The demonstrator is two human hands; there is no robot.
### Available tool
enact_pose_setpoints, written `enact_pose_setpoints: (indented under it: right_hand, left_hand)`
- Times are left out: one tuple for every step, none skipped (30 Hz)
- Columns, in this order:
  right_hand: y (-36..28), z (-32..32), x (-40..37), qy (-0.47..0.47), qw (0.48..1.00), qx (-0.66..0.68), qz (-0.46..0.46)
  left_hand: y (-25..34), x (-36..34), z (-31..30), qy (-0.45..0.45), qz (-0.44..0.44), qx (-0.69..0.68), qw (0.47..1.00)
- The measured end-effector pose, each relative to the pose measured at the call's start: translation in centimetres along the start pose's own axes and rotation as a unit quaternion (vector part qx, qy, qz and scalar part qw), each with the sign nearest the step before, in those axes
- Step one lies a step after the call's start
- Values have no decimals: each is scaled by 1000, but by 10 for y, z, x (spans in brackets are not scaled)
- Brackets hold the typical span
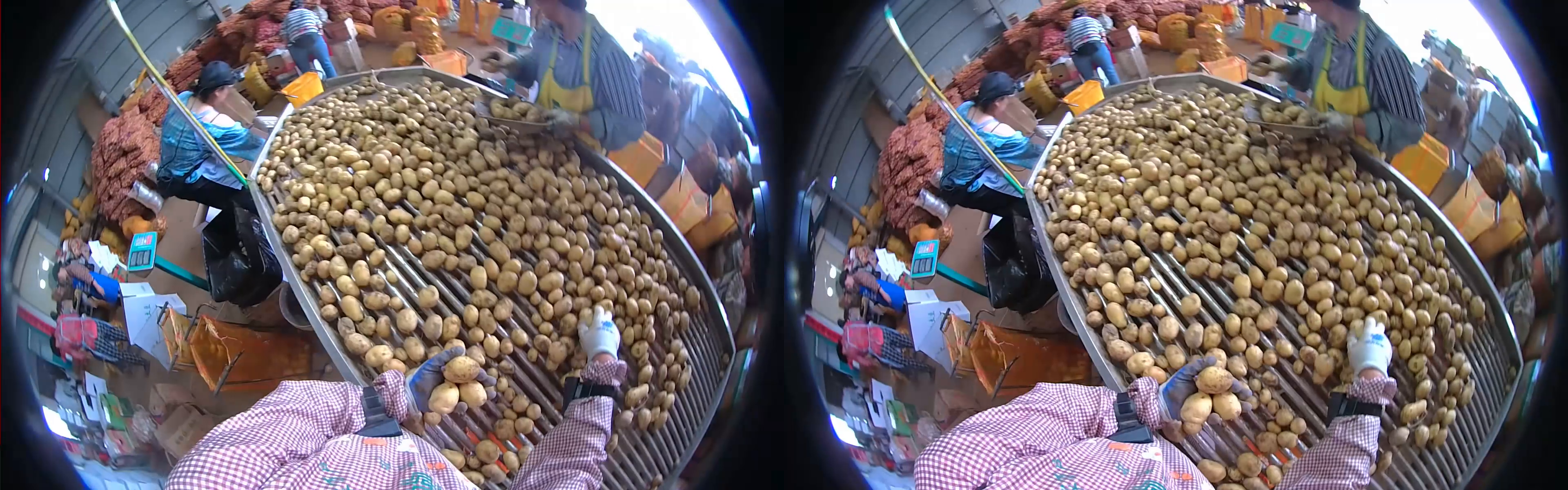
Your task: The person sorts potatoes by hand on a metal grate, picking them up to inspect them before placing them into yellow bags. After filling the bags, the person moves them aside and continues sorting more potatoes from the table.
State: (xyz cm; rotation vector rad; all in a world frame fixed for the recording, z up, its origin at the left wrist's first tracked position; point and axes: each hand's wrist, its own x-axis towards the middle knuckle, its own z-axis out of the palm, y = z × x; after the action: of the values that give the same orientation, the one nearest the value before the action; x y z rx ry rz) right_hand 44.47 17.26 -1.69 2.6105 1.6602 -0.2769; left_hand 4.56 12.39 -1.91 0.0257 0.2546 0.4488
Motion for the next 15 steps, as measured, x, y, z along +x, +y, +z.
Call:
enact_pose_setpoints:
  right_hand:
    - [2,5,-6,16,999,17,-36]
    - [5,9,-11,32,996,32,-74]
    - [2,7,-20,47,993,60,-94]
    - [-3,5,-32,60,988,87,-115]
    - [-3,16,-43,72,981,129,-128]
    - [-6,24,-50,83,971,171,-142]
    - [-17,23,-58,36,928,349,-122]
    - [-36,17,-75,-18,852,514,-96]
    - [-70,0,-97,-27,795,598,-94]
    - [-111,-23,-121,-35,730,676,-90]
    - [-142,-46,-143,-54,710,693,-114]
    - [-167,-60,-159,-72,688,709,-140]
    - [-182,-53,-169,-85,686,708,-143]
    - [-194,-46,-178,-99,685,707,-146]
    - [-207,-49,-188,-111,637,747,-152]
  left_hand:
    - [-1,-3,2,18,18,0,1000]
    - [-2,-4,3,36,36,-2,999]
    - [-4,-6,9,48,46,-6,998]
    - [-5,-8,16,60,54,-11,997]
    - [1,-15,18,12,7,-21,1000]
    - [-5,-14,13,47,56,-25,997]
    - [-1,-17,13,29,31,-28,999]
    - [0,-22,15,13,3,-34,999]
    - [0,-29,18,11,9,-36,999]
    - [1,-36,24,23,4,-31,999]
    - [2,-41,27,35,-3,-24,999]
    - [0,-43,22,32,1,-22,999]
    - [-3,-44,12,33,7,-40,999]
    - [-2,-46,7,33,13,-59,998]
    - [0,-54,25,97,22,-98,990]
